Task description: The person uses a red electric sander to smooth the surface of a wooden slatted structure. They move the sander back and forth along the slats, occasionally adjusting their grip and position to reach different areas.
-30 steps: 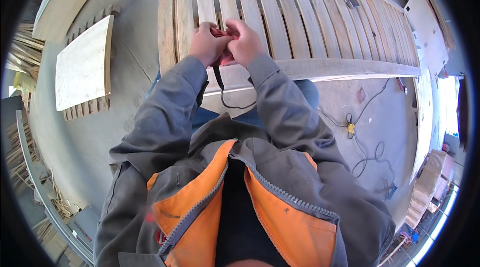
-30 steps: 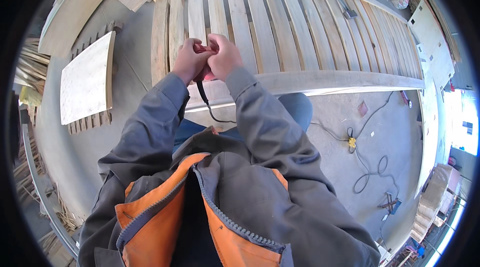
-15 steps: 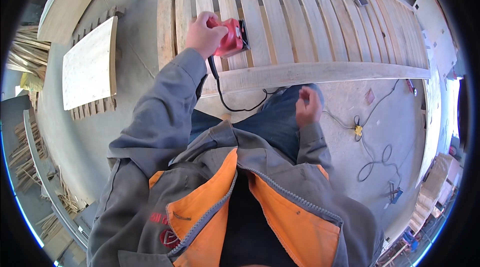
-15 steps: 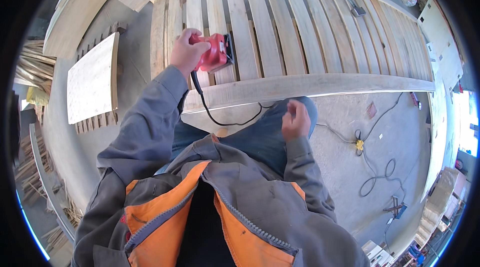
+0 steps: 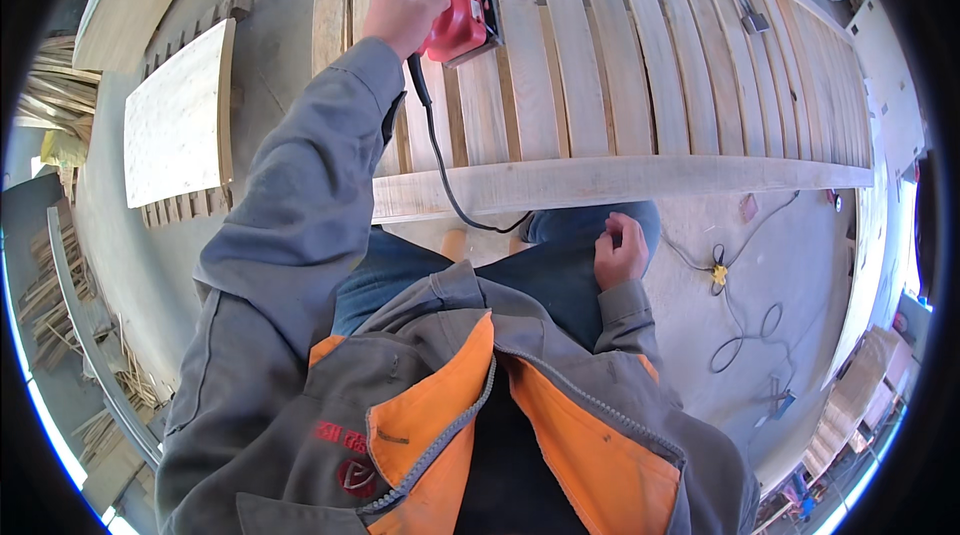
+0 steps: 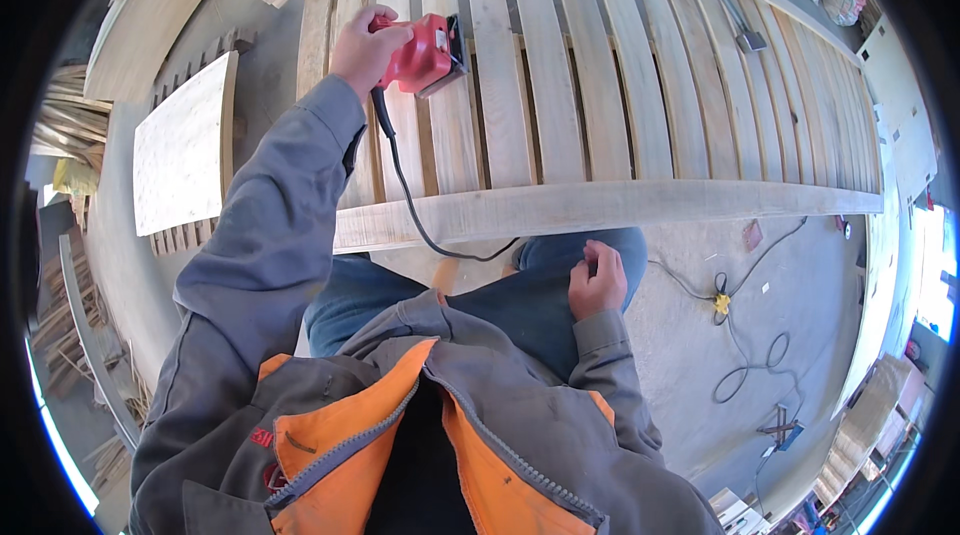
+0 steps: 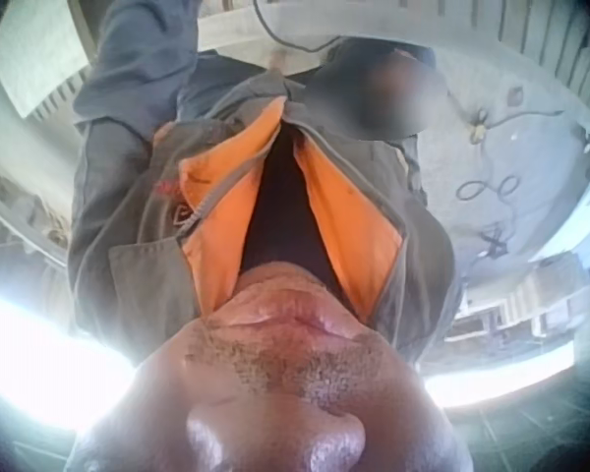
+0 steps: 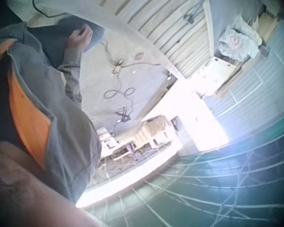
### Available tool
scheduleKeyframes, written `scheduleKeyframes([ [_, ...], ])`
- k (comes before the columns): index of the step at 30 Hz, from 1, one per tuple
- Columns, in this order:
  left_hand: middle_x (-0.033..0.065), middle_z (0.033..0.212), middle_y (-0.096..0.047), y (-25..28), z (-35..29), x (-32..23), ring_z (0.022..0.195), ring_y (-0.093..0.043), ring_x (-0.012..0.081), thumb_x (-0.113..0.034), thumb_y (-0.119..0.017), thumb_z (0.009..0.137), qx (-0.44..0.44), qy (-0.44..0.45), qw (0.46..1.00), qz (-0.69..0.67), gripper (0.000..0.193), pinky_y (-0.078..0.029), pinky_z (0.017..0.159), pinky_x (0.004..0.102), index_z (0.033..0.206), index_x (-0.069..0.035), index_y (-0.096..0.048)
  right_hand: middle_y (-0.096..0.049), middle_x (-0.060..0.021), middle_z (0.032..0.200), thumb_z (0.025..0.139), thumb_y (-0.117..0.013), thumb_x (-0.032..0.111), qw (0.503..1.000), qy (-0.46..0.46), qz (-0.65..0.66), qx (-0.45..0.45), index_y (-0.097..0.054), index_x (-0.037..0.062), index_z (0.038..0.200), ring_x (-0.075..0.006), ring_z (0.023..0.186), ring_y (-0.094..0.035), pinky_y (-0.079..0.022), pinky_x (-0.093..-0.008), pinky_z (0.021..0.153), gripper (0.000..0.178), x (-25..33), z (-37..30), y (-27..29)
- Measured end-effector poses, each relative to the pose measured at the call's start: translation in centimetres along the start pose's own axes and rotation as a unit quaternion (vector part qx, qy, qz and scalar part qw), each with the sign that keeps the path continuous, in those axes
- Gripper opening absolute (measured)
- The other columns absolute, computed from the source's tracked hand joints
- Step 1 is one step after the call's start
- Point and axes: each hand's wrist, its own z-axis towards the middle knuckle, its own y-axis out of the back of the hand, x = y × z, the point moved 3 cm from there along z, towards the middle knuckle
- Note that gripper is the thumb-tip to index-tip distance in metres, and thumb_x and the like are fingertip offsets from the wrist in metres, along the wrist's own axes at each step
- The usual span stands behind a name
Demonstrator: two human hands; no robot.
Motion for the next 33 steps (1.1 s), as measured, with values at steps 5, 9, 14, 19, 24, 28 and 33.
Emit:
scheduleKeyframes([
  [5, 0.0092, 0.102, -0.072, -0.1, 5.1, 1.3, 0.092, -0.07, 0.0191, -0.023, -0.082, 0.085, -0.015, -0.035, 0.999, -0.003, 0.041, -0.058, 0.083, 0.0344, 0.118, -0.002, -0.07, -0.073, -0.0158, 0.103, 0.086, -0.068, 0.0, 1.0, -0.008, -0.02, 0.002, -0.069, 0.0014, 0.114, -0.0308, 0.09, -0.072, -0.059, -0.04, 0.083, 0.028, 0.3, 0.9, -0.2],
  [9, 0.0081, 0.106, -0.071, 0.8, 10.6, 3.4, 0.096, -0.068, 0.0172, -0.023, -0.083, 0.086, -0.003, -0.038, 0.998, -0.043, 0.042, -0.057, 0.085, 0.033, 0.12, -0.003, -0.071, -0.072, -0.0157, 0.1, 0.086, -0.069, 0.001, 0.999, -0.003, -0.043, 0.01, -0.068, 0.0014, 0.108, -0.0331, 0.088, -0.071, -0.058, -0.041, 0.081, 0.022, 0.4, 1.6, -0.5],
  [14, 0.0077, 0.107, -0.072, 1.0, 13.9, 3.1, 0.095, -0.068, 0.0163, -0.023, -0.083, 0.087, 0.011, -0.032, 0.997, -0.063, 0.038, -0.057, 0.083, 0.0325, 0.117, -0.004, -0.07, -0.07, -0.016, 0.095, 0.085, -0.071, 0.002, 0.998, -0.018, -0.056, 0.019, -0.066, 0.0017, 0.102, -0.0351, 0.084, -0.07, -0.057, -0.0424, 0.078, 0.017, 0.1, 2.1, -0.6],
  [19, 0.009, 0.11, -0.074, 1.7, 12.9, 3.7, 0.099, -0.07, 0.0169, -0.019, -0.081, 0.089, 0.015, -0.029, 0.995, -0.095, 0.035, -0.058, 0.085, 0.033, 0.117, -0.003, -0.068, -0.07, -0.0158, 0.094, 0.084, -0.072, 0.002, 0.999, -0.025, -0.047, 0.012, -0.066, 0.0018, 0.101, -0.0352, 0.082, -0.07, -0.057, -0.0424, 0.077, 0.018, 0.2, 2.2, -0.7],
  [24, 0.0131, 0.113, -0.075, 1.8, 6.7, 3.6, 0.107, -0.073, 0.0201, -0.006, -0.076, 0.09, 0.015, 0.008, 0.988, -0.154, 0.031, -0.057, 0.093, 0.0312, 0.118, 0.002, -0.065, -0.072, -0.0147, 0.096, 0.085, -0.071, 0.002, 0.999, -0.02, -0.048, 0.013, -0.067, 0.0021, 0.103, -0.0328, 0.085, -0.071, -0.058, -0.041, 0.079, 0.019, 0.5, 2.1, -0.5],
  [28, 0.0134, 0.112, -0.073, 1.7, 1.3, 3.5, 0.107, -0.074, 0.0212, -0.003, -0.074, 0.089, 0.017, 0.018, 0.984, -0.178, 0.031, -0.056, 0.095, 0.0327, 0.118, 0.002, -0.065, -0.073, -0.0136, 0.099, 0.086, -0.07, 0.004, 0.998, -0.041, -0.042, 0.009, -0.068, 0.0021, 0.107, -0.0296, 0.087, -0.072, -0.059, -0.0397, 0.082, 0.021, 0.8, 1.7, -0.6],
  [33, 0.0085, 0.101, -0.068, 1.8, -4.6, 4.3, 0.092, -0.065, 0.017, -0.014, -0.08, 0.085, 0.01, 0.016, 0.974, -0.224, 0.033, -0.056, 0.084, 0.034, 0.113, -0.002, -0.067, -0.074, -0.0124, 0.1, 0.086, -0.068, 0.005, 0.998, -0.04, -0.048, 0.016, -0.07, 0.0031, 0.111, -0.0277, 0.089, -0.073, -0.059, -0.0385, 0.084, 0.025, 1.1, 1.4, -0.6],
])
